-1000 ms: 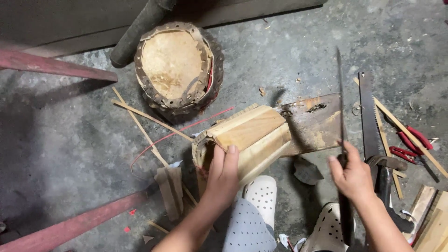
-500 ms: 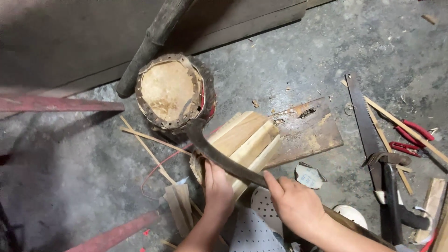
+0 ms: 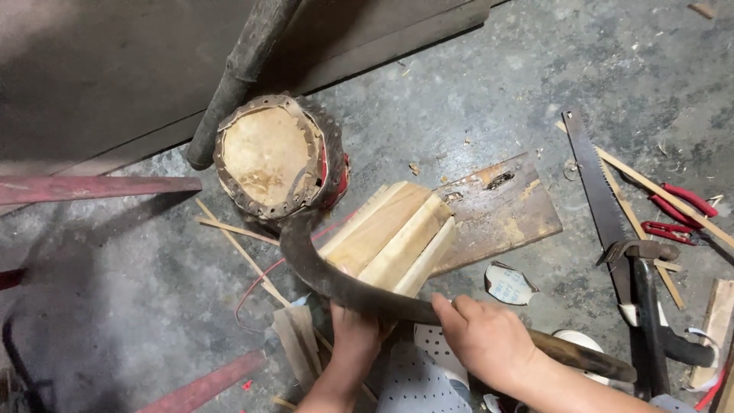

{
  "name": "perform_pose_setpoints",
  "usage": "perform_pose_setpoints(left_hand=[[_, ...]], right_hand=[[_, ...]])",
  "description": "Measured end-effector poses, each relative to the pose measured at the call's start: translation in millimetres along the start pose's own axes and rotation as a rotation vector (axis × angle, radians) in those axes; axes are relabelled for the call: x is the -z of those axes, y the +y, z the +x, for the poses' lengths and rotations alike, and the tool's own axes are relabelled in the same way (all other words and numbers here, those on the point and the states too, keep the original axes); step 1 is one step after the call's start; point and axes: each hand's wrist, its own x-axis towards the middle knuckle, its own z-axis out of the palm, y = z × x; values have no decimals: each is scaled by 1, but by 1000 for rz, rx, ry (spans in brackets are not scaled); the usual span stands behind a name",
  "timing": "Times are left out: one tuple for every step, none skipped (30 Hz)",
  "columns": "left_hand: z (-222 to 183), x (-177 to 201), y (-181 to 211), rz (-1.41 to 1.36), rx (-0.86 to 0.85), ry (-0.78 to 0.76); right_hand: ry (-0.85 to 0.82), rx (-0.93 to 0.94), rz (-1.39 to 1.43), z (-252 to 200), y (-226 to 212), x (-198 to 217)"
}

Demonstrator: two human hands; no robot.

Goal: A person uses a curved blade and sandpaper to shape and smooth the wooden slats of a drum shell in a workshop.

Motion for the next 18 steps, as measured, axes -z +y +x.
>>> perform_pose_setpoints(left_hand=[[-1, 2, -3, 14, 8, 9], [-1, 3, -3, 27, 12, 16], [-1, 4, -4, 28, 11, 19], [0, 3, -4, 38, 14, 21], [1, 2, -4, 49, 16, 23], [3, 0, -5, 48, 19, 22], [5, -1, -6, 7, 9, 30], [6, -1, -7, -31, -1, 41], [6, 0, -9, -28, 2, 42], [7, 1, -11, 5, 19, 32], [7, 2, -12, 38, 36, 22], [7, 1, -12, 33, 33, 22], [8, 0, -12, 31, 62, 33], [9, 0, -12, 32, 94, 42], [10, 0, -13, 30, 92, 41], [11, 1, -15, 31, 71, 54], [12, 2, -17, 32, 49, 67], [11, 1, -19, 38, 57, 66]], right_hand=[[-57, -9, 19, 0, 1, -1], [-110, -17, 36, 2, 3, 0], [-109, -15, 38, 3, 4, -2], [-102, -25, 33, 3, 6, -2], [-94, -36, 28, 4, 9, -4], [-97, -36, 28, 3, 10, -5], [-98, -33, 17, 2, 11, -6], [-100, -29, 9, 1, 11, -8], [-104, -29, 13, 3, 16, -12], [-144, -50, 0, 6, 23, -15], [-185, -72, -12, 8, 29, -18], [-182, -69, -17, 9, 32, -20], [-204, -65, -16, 10, 34, -22], [-228, -63, -12, 11, 36, -25], [-227, -64, -15, 11, 27, -13], [-252, -57, 46, 10, 18, -2], [-276, -50, 108, 10, 10, 8], [-284, -54, 114, 7, 10, 5]])
